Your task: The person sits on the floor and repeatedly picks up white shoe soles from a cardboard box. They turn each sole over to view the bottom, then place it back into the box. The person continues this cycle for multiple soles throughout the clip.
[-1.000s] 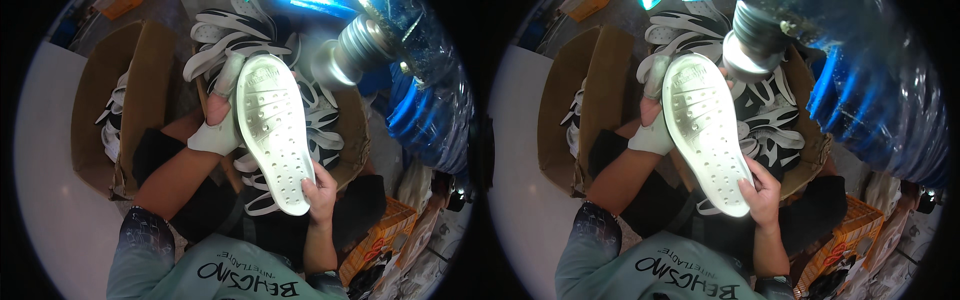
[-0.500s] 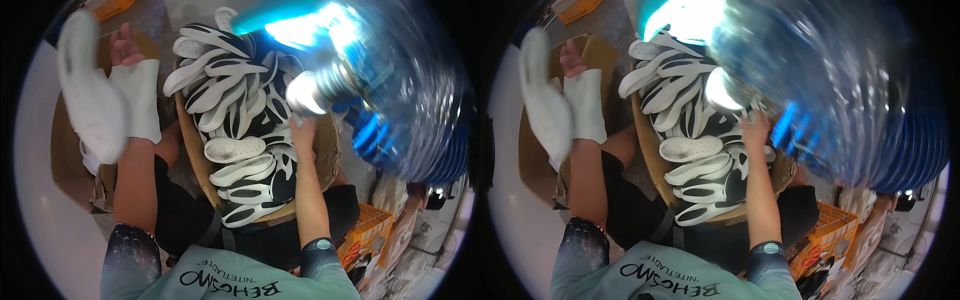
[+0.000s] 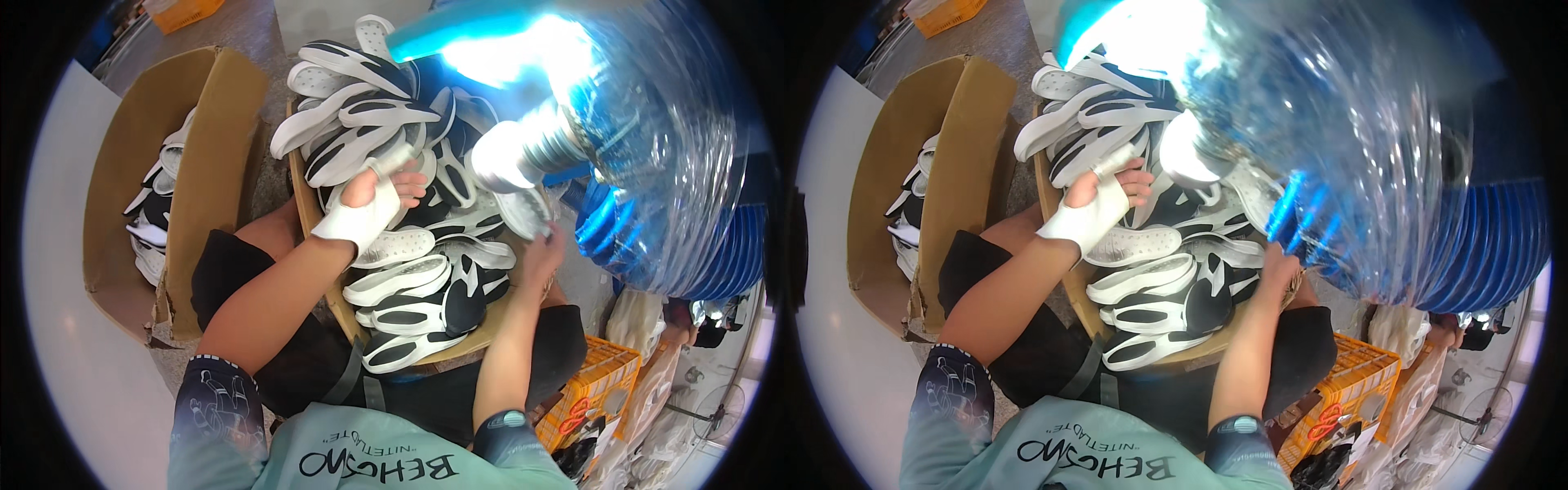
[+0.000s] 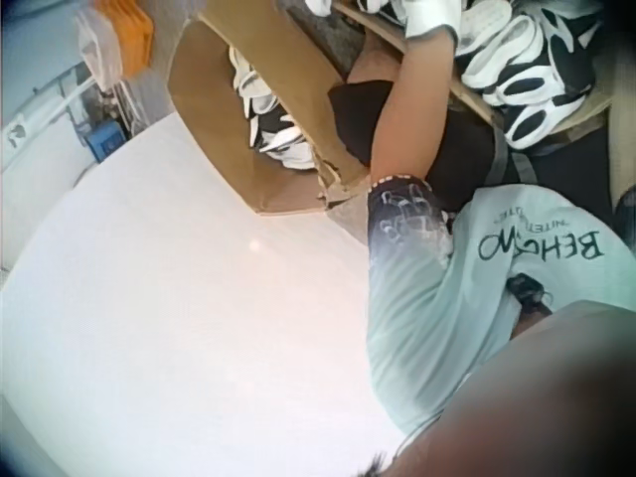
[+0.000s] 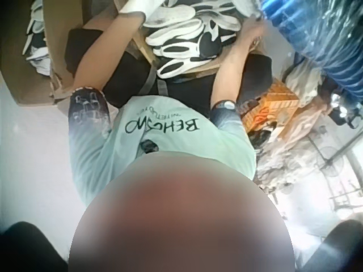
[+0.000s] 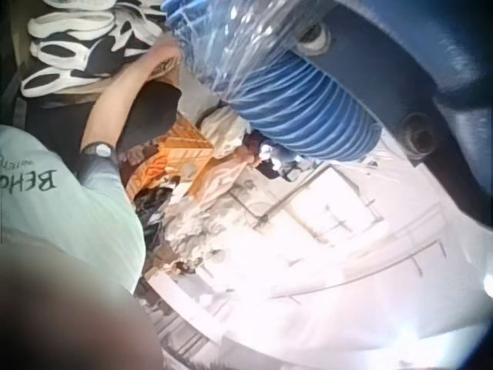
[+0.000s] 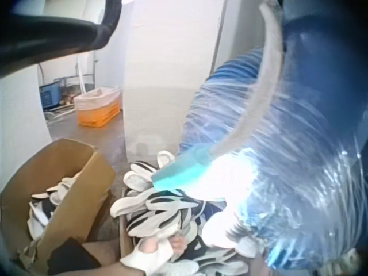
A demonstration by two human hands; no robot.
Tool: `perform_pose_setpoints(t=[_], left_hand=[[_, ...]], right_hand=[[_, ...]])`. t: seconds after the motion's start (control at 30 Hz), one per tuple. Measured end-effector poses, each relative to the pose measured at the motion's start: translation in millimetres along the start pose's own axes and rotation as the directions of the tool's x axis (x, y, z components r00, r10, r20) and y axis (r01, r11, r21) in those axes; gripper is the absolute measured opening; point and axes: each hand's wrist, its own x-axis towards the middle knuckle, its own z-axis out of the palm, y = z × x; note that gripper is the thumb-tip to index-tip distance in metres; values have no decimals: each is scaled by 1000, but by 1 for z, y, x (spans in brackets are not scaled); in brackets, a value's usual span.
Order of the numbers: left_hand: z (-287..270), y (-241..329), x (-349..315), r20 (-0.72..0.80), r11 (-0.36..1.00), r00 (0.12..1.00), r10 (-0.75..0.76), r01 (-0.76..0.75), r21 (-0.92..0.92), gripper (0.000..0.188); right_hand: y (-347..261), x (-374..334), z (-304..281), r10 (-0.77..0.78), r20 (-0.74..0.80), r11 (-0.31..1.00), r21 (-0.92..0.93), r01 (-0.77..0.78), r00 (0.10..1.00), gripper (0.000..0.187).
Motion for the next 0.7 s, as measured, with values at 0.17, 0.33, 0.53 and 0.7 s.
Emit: perform_pose_setpoints(t=[0.17, 0.33, 0.53, 0.7], left_hand=[[47, -24, -17, 299, 570, 944, 139, -323, 756, 65], [89, -47, -42, 582, 888, 803, -129, -168, 429, 65], [59, -37, -41, 381, 964, 923, -43, -62, 259, 29], [37, -24, -30, 178, 995, 981, 80, -89, 44, 44]], right_hand=[[-85, -42, -115, -232, -13, 827, 524, 204, 973, 19], [-143, -70, -86, -193, 458, 904, 427, -25, 868, 29], [-145, -140, -76, -178, 652, 529, 695, -487, 737, 62], [-139, -185, -110, -187, 783, 601, 569, -561, 594, 67]])
